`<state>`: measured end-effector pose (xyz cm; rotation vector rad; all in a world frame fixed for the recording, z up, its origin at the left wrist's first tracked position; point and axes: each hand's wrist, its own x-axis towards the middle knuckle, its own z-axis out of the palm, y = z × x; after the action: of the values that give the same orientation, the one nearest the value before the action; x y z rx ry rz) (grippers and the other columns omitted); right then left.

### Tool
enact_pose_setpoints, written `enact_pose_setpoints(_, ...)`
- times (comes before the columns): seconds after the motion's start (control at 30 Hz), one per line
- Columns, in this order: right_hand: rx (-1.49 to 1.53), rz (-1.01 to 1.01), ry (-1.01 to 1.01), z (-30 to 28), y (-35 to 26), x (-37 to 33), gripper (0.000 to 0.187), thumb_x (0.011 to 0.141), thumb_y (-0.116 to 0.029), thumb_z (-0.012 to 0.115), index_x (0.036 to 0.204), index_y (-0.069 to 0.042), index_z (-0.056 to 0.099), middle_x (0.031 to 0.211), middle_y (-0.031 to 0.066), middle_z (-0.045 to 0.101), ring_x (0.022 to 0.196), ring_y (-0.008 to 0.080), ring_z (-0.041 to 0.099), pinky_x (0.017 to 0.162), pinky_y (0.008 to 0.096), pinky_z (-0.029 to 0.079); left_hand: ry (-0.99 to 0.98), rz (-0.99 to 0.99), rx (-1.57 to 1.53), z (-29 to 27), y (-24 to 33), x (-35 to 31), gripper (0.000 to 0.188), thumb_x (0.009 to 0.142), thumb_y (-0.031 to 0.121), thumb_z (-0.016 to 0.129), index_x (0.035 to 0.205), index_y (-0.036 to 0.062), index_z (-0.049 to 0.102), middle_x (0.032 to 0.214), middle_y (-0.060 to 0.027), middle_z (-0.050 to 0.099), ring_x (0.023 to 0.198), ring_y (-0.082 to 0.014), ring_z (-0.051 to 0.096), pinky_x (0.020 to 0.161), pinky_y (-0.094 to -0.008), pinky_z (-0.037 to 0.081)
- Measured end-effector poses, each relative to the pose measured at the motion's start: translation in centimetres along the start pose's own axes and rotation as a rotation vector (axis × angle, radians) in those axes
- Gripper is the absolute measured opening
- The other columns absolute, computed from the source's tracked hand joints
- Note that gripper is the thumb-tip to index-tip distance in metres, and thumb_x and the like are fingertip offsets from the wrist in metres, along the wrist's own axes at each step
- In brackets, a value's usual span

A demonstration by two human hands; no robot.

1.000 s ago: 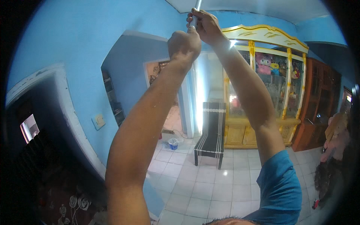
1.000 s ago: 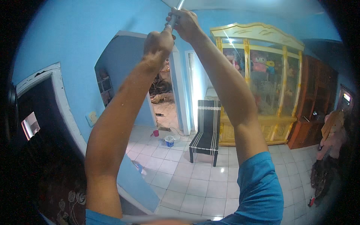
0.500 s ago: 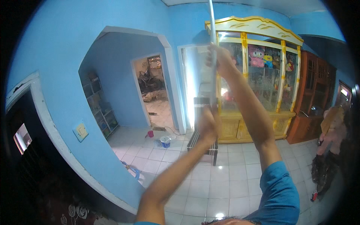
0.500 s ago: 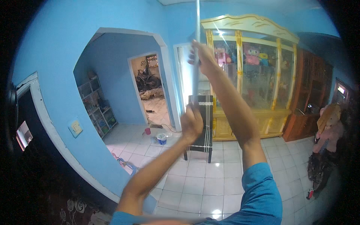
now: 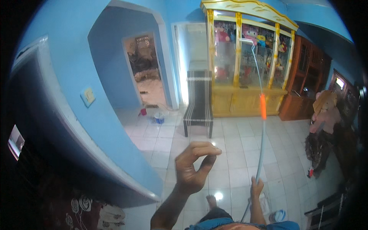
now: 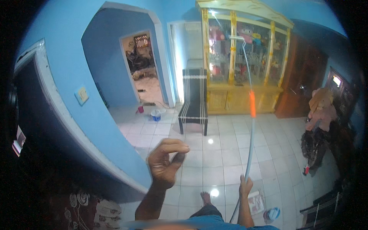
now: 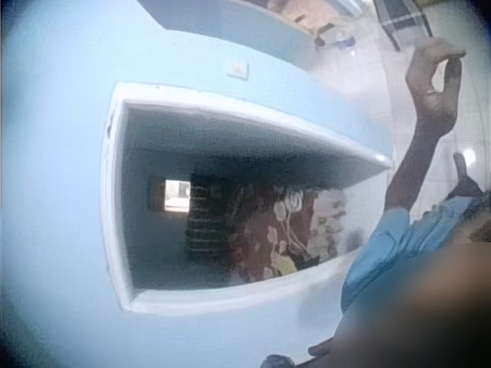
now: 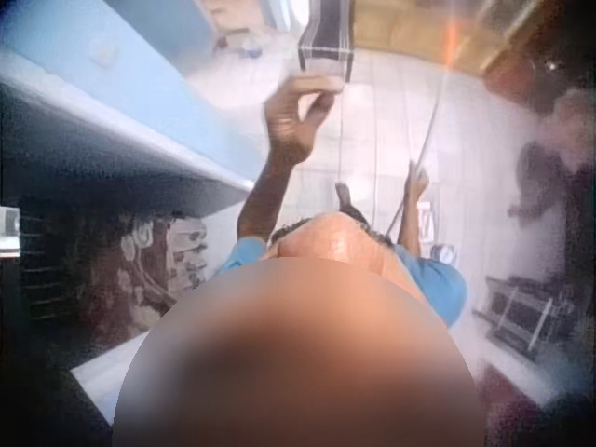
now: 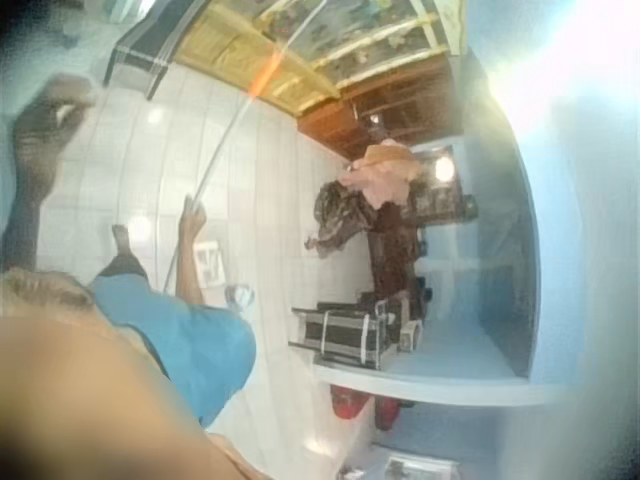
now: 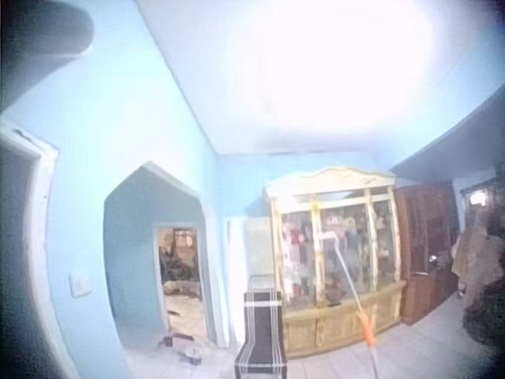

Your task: The person assembles a long white PVC pipe by connecting multiple sections together. They repeatedly lift the pipe to reach the top of a yellow display cabinet, then lower it to the floor to attach additional segments.

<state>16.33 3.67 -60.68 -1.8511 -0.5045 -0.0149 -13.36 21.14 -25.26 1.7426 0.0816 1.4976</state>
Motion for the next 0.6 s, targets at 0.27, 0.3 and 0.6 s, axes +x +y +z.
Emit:
enact_pose_setpoints(0.27,-0.111,0.214,0.164,-16.7,4.3,-24.3,0.035,0.094,-0.022,0.07,0.072,0.001,0.055,0.064,0.0058,0.049,0.064,0.0157,0.045,0.06,0.0395,0.039,-0.448,0.293,-1.027,5.1,13.9,0.8,0.02,0.102,0.025,0.057,0.109,0.0098,0.068,0.106,-0.0137,0.06,0.102,-0.0269,0.058,0.089,-0.0424,0.049)
enact_pose_setpoints(0.3,-0.131,0.212,0.19,-19.0,4.0,-25.1,0.035,0.094,-0.022,0.07,0.073,0.001,0.055,0.064,0.0063,0.049,0.064,0.0163,0.046,0.06,0.0397,0.039,-0.474,0.27,-1.111,6.1,14.6,0.3,0.021,0.102,0.026,0.056,0.109,0.0097,0.068,0.106,-0.0137,0.06,0.102,-0.0269,0.058,0.089,-0.0425,0.049)
enact_pose_setpoints(0.6,-0.184,0.086,0.555,-40.3,-3.0,-23.6,0.037,0.095,-0.027,0.069,0.076,0.002,0.058,0.067,0.011,0.053,0.065,0.0214,0.05,0.062,0.0415,0.041,-0.572,0.031,-1.699,18.9,21.1,-8.0,0.029,0.101,0.033,0.056,0.107,0.0082,0.069,0.109,-0.0137,0.06,0.105,-0.0267,0.056,0.09,-0.0435,0.047)
